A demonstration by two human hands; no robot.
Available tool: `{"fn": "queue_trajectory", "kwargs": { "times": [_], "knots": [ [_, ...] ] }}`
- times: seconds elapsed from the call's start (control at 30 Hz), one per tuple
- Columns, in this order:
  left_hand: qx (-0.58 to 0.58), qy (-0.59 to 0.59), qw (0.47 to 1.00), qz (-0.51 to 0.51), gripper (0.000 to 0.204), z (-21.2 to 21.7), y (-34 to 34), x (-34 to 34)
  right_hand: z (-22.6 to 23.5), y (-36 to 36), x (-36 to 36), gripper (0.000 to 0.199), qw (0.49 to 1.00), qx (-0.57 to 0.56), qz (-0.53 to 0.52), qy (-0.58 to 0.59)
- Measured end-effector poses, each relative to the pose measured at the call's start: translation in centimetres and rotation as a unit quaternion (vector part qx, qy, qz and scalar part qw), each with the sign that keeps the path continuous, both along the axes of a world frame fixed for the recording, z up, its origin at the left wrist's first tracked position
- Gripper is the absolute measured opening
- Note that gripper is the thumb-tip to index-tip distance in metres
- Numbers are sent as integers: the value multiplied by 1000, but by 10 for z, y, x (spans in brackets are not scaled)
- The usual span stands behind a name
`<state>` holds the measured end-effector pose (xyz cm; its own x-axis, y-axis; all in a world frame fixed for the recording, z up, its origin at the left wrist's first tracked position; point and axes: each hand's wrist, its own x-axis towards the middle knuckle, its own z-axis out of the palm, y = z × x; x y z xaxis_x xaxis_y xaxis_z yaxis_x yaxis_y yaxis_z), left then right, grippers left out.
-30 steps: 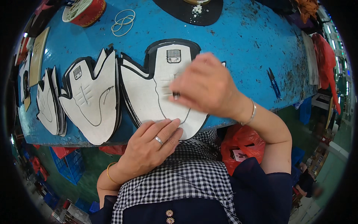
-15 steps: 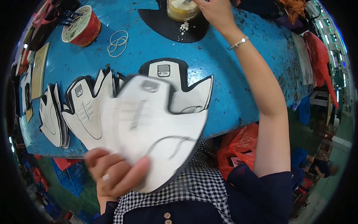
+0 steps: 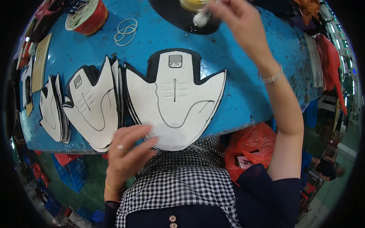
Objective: The person applies white adhesive to the center of several white shoe upper components using a small brush.
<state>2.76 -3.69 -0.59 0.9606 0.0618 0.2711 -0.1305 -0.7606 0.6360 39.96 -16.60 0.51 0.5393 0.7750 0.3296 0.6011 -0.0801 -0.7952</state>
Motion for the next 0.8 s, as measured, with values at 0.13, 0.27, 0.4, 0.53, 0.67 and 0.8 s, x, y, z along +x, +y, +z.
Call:
{"fn": "queue_trajectory", "kwargs": {
  "times": [0.13,0.27,0.4,0.53,0.67,0.8],
  "knots": [
    [30,-8,999,-22,42,-13,-24,18,2,-12,-97,16,987,-99,70,106],
    [70,25,997,-36,41,-14,-28,22,-14,-17,-121,18,986,-83,136,-48],
    [77,26,996,-41,40,-11,-29,23,-22,-7,-113,21,982,-60,104,-148],
    [50,34,998,-24,39,-7,-29,26,-25,1,-100,23,970,-39,58,-231],
    [2,42,998,-40,37,-3,-21,29,-18,-9,-114,23,958,-5,114,-264],
    [8,74,995,-69,37,7,-17,30,-10,-29,-131,19,978,-35,163,-122]
  ]
}}
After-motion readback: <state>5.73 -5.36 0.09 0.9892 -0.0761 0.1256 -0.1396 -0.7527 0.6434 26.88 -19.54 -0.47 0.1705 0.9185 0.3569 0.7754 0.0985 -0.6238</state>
